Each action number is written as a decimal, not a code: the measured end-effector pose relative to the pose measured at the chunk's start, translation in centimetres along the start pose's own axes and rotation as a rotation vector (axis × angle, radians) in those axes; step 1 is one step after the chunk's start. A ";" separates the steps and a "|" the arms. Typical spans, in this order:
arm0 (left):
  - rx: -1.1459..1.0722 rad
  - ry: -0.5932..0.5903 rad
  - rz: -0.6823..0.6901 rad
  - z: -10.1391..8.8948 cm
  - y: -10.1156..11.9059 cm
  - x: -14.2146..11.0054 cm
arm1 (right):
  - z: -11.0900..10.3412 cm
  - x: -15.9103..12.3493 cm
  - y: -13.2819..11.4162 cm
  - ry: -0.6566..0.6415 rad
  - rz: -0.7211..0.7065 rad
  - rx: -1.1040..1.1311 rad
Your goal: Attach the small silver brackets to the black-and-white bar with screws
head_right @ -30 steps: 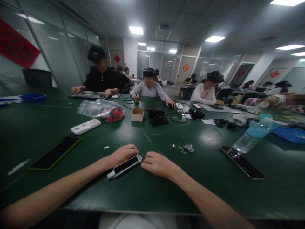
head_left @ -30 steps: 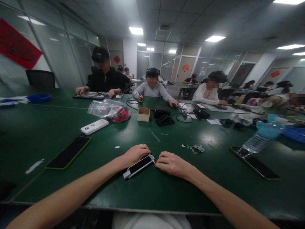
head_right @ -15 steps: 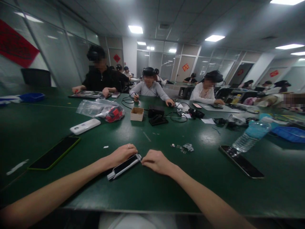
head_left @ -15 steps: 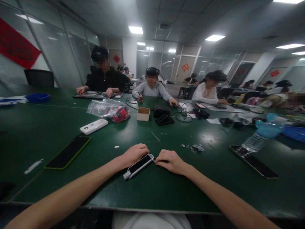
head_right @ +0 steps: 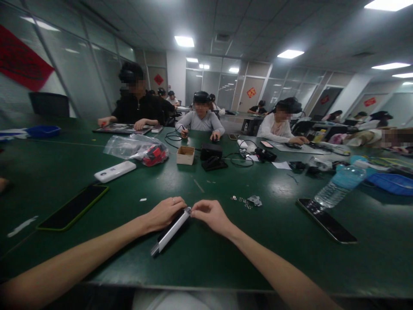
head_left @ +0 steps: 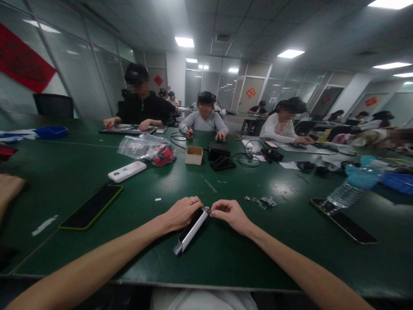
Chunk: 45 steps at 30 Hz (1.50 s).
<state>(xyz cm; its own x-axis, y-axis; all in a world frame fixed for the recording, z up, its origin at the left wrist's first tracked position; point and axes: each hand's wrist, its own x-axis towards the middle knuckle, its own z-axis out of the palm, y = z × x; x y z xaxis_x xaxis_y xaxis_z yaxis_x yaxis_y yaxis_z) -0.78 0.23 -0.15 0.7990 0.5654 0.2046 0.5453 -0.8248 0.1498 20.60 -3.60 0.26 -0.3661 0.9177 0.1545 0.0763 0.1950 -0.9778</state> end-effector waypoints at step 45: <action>-1.008 0.146 -0.488 -0.6 3.4 -0.1 | 1.8 -0.3 -0.5 0.101 0.328 1.016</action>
<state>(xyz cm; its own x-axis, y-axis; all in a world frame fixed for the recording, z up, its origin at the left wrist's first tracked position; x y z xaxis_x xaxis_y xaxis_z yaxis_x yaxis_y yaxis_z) 0.83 -2.63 0.89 0.4834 0.8753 0.0116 0.2851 -0.1699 0.9433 19.00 -4.56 0.42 -0.3855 0.9066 -0.1716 -0.6680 -0.4025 -0.6259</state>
